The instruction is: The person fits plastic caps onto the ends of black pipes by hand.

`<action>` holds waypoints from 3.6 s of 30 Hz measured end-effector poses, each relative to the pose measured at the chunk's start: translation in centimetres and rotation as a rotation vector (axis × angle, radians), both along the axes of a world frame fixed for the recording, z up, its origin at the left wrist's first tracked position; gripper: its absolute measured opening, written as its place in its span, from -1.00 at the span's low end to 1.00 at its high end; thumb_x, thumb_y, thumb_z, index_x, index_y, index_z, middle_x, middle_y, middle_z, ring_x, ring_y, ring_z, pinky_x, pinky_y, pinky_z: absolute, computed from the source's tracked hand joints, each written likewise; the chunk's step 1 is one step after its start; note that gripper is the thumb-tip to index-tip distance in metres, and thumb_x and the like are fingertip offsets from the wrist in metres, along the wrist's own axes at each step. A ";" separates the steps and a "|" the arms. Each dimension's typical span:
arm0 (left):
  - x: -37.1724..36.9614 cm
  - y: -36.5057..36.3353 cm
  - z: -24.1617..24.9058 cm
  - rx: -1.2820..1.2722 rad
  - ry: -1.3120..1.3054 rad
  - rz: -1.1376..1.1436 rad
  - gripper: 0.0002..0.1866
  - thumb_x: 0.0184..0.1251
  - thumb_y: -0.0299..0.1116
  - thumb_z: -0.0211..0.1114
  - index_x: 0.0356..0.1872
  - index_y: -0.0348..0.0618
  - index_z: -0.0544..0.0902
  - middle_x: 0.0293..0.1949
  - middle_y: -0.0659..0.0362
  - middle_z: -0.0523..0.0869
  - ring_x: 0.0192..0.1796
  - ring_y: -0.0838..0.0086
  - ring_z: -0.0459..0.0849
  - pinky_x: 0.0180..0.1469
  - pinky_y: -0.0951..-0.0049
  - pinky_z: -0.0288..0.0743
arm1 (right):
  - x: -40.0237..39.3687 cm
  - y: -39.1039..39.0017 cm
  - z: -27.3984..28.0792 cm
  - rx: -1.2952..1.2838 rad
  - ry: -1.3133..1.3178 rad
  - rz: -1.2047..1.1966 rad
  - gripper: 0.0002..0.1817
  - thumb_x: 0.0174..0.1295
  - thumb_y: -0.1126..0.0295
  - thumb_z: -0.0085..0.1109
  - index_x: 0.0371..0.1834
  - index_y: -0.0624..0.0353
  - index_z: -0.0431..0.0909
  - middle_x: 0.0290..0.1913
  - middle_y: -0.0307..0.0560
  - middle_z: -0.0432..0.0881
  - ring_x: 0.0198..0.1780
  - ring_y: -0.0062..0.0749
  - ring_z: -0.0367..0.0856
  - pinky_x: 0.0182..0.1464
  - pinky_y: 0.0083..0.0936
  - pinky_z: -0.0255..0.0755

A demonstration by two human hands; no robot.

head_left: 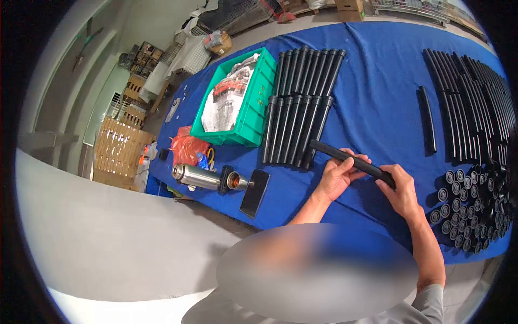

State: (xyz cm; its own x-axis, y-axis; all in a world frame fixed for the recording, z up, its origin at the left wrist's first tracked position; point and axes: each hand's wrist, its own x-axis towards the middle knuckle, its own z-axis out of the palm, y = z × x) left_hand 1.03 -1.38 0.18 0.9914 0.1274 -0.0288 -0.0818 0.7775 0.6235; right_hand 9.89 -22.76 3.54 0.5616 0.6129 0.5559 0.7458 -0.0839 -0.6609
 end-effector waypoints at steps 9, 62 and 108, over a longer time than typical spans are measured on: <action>-0.3 -0.2 -0.2 -0.005 0.000 0.029 -0.76 0.51 -0.38 0.32 0.10 -0.02 0.55 0.13 -0.11 0.72 0.28 0.01 0.68 0.14 0.11 0.80 | -0.4 -0.4 0.5 -0.082 0.777 0.096 -0.70 0.31 0.42 0.35 0.02 0.38 0.64 -0.42 -0.20 0.62 -0.50 -0.58 0.61 -0.42 -0.57 0.50; -0.8 0.0 0.2 0.016 0.004 0.005 -0.74 0.47 -0.42 0.35 0.11 -0.10 0.57 0.18 -0.15 0.70 0.34 -0.05 0.63 0.32 -0.05 0.64 | 0.1 -1.4 2.0 -0.249 0.553 0.159 -0.57 0.23 0.36 0.46 0.14 0.25 0.62 -0.20 0.12 0.66 -0.22 -0.05 0.71 -0.19 -0.24 0.58; -0.5 0.1 0.0 0.046 0.001 0.038 -0.74 0.63 -0.24 0.18 0.13 -0.17 0.57 0.19 -0.17 0.69 0.32 -0.01 0.65 0.34 0.02 0.65 | 0.3 -1.5 1.9 -0.182 1.125 0.227 -0.65 0.31 0.23 0.39 0.01 0.25 0.66 -0.34 0.09 0.72 -0.25 0.09 0.73 -0.19 -0.28 0.60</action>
